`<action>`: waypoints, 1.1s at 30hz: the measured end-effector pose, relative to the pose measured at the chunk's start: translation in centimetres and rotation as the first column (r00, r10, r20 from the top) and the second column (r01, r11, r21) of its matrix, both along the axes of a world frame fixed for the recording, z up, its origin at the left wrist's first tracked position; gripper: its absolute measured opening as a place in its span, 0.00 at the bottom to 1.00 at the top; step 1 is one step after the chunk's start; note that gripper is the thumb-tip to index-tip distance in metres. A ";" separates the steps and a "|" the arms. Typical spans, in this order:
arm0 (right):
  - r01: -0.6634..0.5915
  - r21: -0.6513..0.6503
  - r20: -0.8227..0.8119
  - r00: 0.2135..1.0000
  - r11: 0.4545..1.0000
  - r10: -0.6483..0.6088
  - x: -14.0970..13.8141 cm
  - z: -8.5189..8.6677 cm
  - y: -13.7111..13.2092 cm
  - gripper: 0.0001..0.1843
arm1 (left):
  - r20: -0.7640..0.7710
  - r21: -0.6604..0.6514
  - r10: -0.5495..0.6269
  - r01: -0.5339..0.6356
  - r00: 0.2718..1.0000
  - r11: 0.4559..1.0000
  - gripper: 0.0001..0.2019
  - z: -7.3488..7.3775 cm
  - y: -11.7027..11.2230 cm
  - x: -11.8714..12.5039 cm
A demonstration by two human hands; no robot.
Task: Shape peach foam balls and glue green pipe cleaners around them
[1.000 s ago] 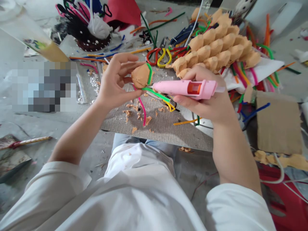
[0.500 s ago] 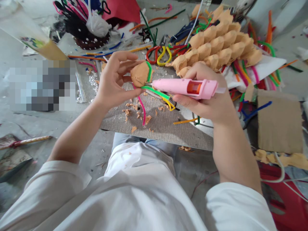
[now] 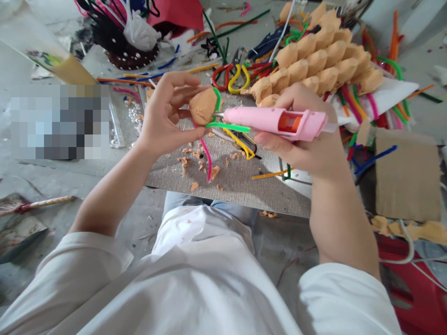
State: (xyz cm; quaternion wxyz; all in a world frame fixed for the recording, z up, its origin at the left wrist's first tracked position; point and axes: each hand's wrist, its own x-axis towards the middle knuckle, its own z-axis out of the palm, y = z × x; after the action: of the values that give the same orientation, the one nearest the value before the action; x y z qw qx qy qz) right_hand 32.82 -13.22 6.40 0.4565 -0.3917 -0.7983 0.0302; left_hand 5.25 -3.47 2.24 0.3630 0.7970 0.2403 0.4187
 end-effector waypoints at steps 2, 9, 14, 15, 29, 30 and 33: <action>-0.002 -0.015 0.005 1.000 1.000 0.002 0.0 0.0 0.0 0.17 | -0.009 0.007 0.000 0.000 1.000 1.000 0.40 0.0 0.0 0.0; 0.007 -0.026 0.029 1.000 1.000 -0.006 -0.1 0.1 -0.1 0.19 | -0.026 0.069 0.003 -0.001 1.000 0.998 0.35 0.3 -0.4 0.0; 0.074 0.027 0.102 0.992 0.997 -0.076 0.2 0.1 -0.3 0.20 | -0.065 0.085 0.030 -0.024 0.997 0.996 0.32 0.7 -1.1 0.0; 0.079 0.036 0.113 0.990 0.996 -0.082 0.2 0.1 -0.4 0.19 | -0.069 0.088 0.032 -0.026 0.997 0.996 0.33 0.7 -1.1 0.0; 0.148 0.045 0.090 0.984 0.988 -0.151 0.5 -0.1 0.1 0.27 | -0.064 0.101 0.006 0.000 0.998 0.995 0.33 0.7 -1.0 0.0; 0.150 0.047 0.089 0.984 0.988 -0.154 0.5 -0.1 0.1 0.27 | -0.069 0.106 0.005 0.003 0.998 0.994 0.34 0.7 -1.0 0.0; 0.166 0.035 0.080 0.982 0.985 -0.169 0.5 -0.1 0.2 0.28 | -0.080 0.112 -0.002 0.011 0.997 0.994 0.35 0.6 -0.9 0.0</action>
State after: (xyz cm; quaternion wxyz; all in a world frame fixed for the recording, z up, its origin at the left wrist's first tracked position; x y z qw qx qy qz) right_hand 33.30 -13.05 6.27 0.4296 -0.4518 -0.7810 -0.0357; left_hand 5.21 -4.39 2.86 0.3092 0.8330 0.2280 0.3982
